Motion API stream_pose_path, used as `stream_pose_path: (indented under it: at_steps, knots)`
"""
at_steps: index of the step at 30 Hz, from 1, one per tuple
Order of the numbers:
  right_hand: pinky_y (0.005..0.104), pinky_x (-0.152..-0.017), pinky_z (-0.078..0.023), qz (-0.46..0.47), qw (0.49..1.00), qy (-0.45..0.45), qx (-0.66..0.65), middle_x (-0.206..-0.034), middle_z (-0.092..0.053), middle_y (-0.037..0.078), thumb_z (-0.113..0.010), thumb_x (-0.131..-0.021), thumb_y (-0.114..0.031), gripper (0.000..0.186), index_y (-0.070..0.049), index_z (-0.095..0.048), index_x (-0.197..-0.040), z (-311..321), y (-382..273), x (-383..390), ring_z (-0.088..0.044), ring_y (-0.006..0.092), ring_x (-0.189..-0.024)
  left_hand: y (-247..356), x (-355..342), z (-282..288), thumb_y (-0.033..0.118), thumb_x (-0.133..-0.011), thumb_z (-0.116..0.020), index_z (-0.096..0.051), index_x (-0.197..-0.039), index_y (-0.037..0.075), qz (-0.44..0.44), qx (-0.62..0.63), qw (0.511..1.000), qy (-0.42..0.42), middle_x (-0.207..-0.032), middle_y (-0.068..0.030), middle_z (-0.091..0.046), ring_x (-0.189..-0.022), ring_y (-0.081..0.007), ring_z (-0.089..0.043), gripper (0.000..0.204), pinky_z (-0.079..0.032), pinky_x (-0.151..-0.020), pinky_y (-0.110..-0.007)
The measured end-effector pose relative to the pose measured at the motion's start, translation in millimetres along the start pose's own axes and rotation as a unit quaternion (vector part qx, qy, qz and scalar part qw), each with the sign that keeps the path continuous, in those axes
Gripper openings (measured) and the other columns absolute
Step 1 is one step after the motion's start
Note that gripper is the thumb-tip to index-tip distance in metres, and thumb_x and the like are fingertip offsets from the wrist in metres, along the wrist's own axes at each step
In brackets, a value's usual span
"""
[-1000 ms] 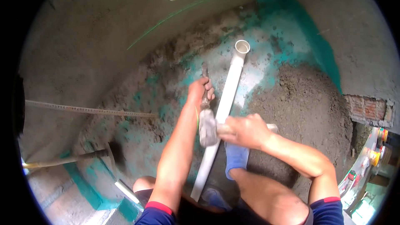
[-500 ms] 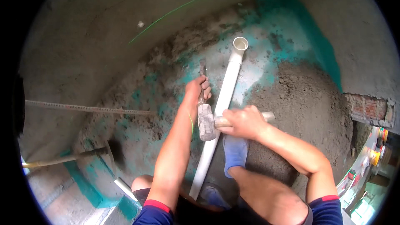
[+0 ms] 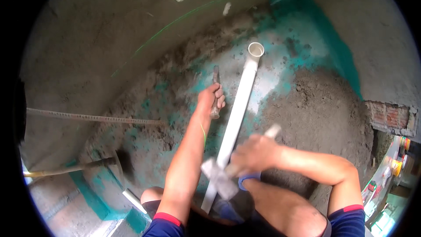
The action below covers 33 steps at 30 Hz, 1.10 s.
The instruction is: The person installs a PVC pipe into a wall by using a hammer and a chisel to chip away concrete and soil, positioning the pipe, and checking measurements with a tape measure.
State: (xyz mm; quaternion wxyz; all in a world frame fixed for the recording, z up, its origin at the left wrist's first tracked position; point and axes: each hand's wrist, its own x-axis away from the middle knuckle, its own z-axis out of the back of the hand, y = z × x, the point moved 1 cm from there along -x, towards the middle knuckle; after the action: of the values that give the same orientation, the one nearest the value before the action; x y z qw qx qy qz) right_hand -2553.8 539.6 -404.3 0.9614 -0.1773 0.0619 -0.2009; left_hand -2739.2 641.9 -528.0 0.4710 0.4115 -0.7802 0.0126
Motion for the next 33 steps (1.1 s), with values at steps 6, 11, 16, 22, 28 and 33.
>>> stream_pose_path:
  at_steps: [6, 11, 16, 22, 28, 33]
  knots:
    - [0.0413, -0.050, -0.053, -0.108, 0.991, -0.074, -0.033, -0.066, -0.063, 0.004, -0.067, -0.082, -0.051, 0.036, -0.016, -0.058, -0.085, 7, -4, -11, -0.066, 0.0253, -0.055, 3, -1, 10, 0.022, -0.101, -0.045, -0.047, -0.090, 0.009, -0.008, -0.003, 1.000, -0.008, -0.058, 0.0018, -0.040, -0.041, -0.0154, -0.036, 0.017, -0.033, -0.043, -0.032]
    - [0.0422, -0.048, -0.051, -0.209, 0.978, 0.009, -0.015, -0.064, -0.064, 0.006, -0.069, -0.081, -0.048, 0.037, -0.014, -0.056, -0.082, -9, 31, -10, -0.065, 0.0284, -0.054, 0, -6, 5, 0.021, -0.100, -0.045, -0.047, -0.089, 0.008, 0.005, 0.006, 1.000, -0.009, -0.058, 0.0016, -0.040, -0.041, -0.0155, -0.036, 0.017, -0.033, -0.042, -0.032]
    - [0.0426, -0.053, -0.052, -0.037, 0.997, -0.046, -0.048, -0.066, -0.064, 0.005, -0.064, -0.082, -0.056, 0.041, -0.016, -0.059, -0.085, 5, 1, -1, -0.066, 0.0270, -0.055, 1, -4, 2, 0.021, -0.101, -0.045, -0.047, -0.089, 0.008, -0.005, 0.007, 1.000, -0.001, -0.058, 0.0017, -0.041, -0.041, -0.0157, -0.035, 0.017, -0.032, -0.043, -0.033]
    - [0.0410, -0.051, -0.053, -0.160, 0.986, -0.011, -0.049, -0.065, -0.065, 0.005, -0.070, -0.080, -0.050, 0.035, -0.016, -0.060, -0.084, -3, 2, -12, -0.066, 0.0262, -0.054, 1, -2, 11, 0.021, -0.101, -0.044, -0.047, -0.091, 0.009, -0.002, 0.009, 1.000, -0.018, -0.058, 0.0016, -0.040, -0.041, -0.0158, -0.035, 0.017, -0.032, -0.043, -0.033]
    - [0.0407, -0.050, -0.049, -0.198, 0.980, -0.010, 0.012, -0.065, -0.061, 0.002, -0.069, -0.078, -0.051, 0.035, -0.019, -0.057, -0.076, -19, 40, -6, -0.063, 0.0249, -0.054, -3, -9, 8, 0.022, -0.102, -0.044, -0.047, -0.088, 0.010, -0.006, 0.018, 1.000, -0.015, -0.058, 0.0014, -0.041, -0.040, -0.0161, -0.035, 0.019, -0.032, -0.042, -0.033]
    - [0.0357, -0.049, -0.047, 0.012, 1.000, 0.028, -0.001, -0.058, -0.053, -0.001, -0.068, -0.075, -0.053, 0.036, -0.020, -0.057, -0.078, -2, -11, 3, -0.060, 0.0183, -0.050, -2, -7, 10, 0.022, -0.102, -0.045, -0.047, -0.089, 0.010, -0.004, 0.004, 1.000, -0.020, -0.058, 0.0012, -0.041, -0.040, -0.0163, -0.036, 0.018, -0.032, -0.043, -0.033]
